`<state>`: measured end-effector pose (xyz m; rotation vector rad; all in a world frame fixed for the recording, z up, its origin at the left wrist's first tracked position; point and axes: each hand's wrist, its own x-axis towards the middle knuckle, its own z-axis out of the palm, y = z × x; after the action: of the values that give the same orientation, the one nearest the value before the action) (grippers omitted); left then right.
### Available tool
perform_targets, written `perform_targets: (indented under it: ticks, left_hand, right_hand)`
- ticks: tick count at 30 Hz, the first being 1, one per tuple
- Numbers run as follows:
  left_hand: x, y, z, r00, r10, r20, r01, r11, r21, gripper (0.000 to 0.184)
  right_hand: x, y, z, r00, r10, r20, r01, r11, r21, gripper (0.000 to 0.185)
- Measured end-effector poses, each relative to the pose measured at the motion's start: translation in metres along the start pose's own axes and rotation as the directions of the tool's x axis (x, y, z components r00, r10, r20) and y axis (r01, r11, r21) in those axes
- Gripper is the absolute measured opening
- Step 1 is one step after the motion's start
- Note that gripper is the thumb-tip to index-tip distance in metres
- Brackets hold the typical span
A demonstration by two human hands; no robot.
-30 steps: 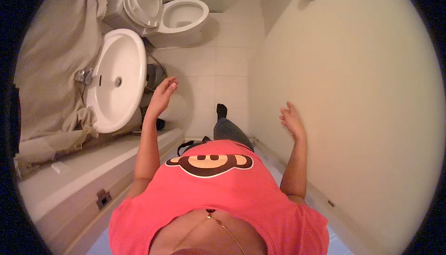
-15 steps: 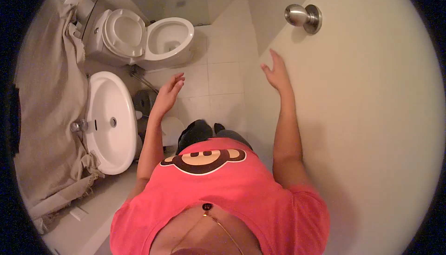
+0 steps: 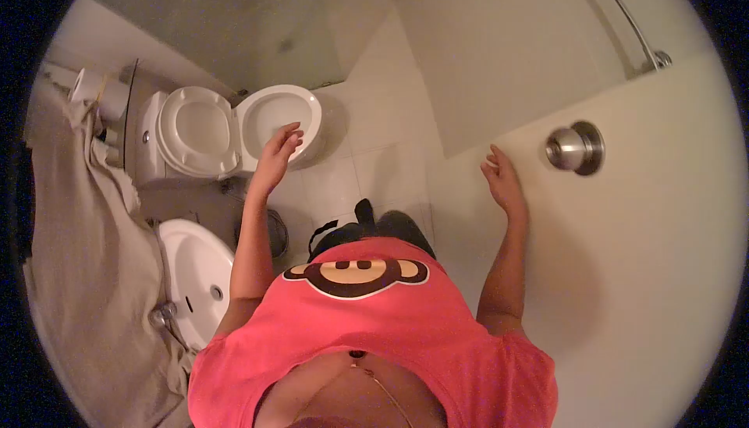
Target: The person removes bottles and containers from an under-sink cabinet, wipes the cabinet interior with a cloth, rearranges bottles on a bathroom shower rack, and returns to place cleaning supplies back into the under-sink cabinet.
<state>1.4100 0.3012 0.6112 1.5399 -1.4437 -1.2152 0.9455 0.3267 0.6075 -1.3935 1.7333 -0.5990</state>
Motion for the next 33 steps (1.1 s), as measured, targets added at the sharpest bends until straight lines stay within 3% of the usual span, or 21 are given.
perform_targets:
  ticks: [5,8,10,14,16,18,20,24,27,29,31,33]
  left_hand:
    - [0.095,0.006,0.020,0.986,0.079,0.149,-0.093,0.991,0.093,0.039]
    - [0.138,0.021,0.049,0.944,0.048,0.328,-0.086,0.991,0.103,0.039]
    - [0.169,0.032,0.060,0.893,-0.006,0.451,-0.021,0.998,0.056,0.040]
    - [0.243,0.019,0.062,0.887,-0.004,0.463,-0.063,0.990,0.129,0.041]
    - [0.286,0.000,0.040,0.914,-0.002,0.406,-0.086,0.976,0.198,0.041]
    - [0.326,0.006,0.013,0.957,-0.061,0.285,-0.003,0.976,0.219,0.041]
    - [0.370,-0.010,-0.013,0.984,0.024,0.174,-0.067,0.967,0.245,0.038]
    - [0.415,0.006,-0.038,0.997,-0.073,0.017,0.067,0.971,0.229,0.039]
    - [0.431,-0.041,-0.028,0.998,-0.051,-0.020,0.054,0.986,0.157,0.038]
    - [0.433,-0.042,-0.013,0.978,-0.177,0.106,0.152,0.966,0.210,0.036]
    - [0.435,-0.064,0.017,0.980,-0.088,0.179,0.074,0.993,0.087,0.034]
    - [0.443,-0.030,0.034,0.947,-0.150,0.284,0.132,0.988,0.083,0.034]
  right_hand:
    - [0.010,-0.007,-0.002,0.996,0.086,0.033,-0.085,0.996,-0.030,0.051]
    - [0.024,-0.010,0.001,0.979,0.200,0.046,-0.205,0.971,0.122,0.050]
    - [0.037,-0.014,0.002,0.949,0.305,0.081,-0.309,0.950,0.044,0.051]
    - [0.074,-0.046,-0.002,0.879,0.456,0.139,-0.442,0.889,-0.118,0.054]
    - [0.102,-0.040,0.003,0.907,0.408,0.106,-0.404,0.913,-0.062,0.055]
    - [0.129,-0.048,0.004,0.920,0.386,0.075,-0.386,0.922,-0.010,0.055]
    - [0.163,-0.074,0.002,0.929,0.370,0.024,-0.370,0.928,0.042,0.055]
    - [0.227,-0.081,-0.001,0.962,0.271,0.017,-0.265,0.951,-0.156,0.047]
    - [0.277,-0.107,-0.021,0.971,0.234,0.037,-0.223,0.954,-0.202,0.048]
    - [0.315,-0.152,-0.038,0.963,0.262,0.067,-0.243,0.946,-0.215,0.050]
    - [0.360,-0.162,-0.039,0.992,0.117,0.044,-0.096,0.936,-0.337,0.049]
    - [0.405,-0.177,-0.038,0.997,-0.002,0.073,0.029,0.925,-0.378,0.048]
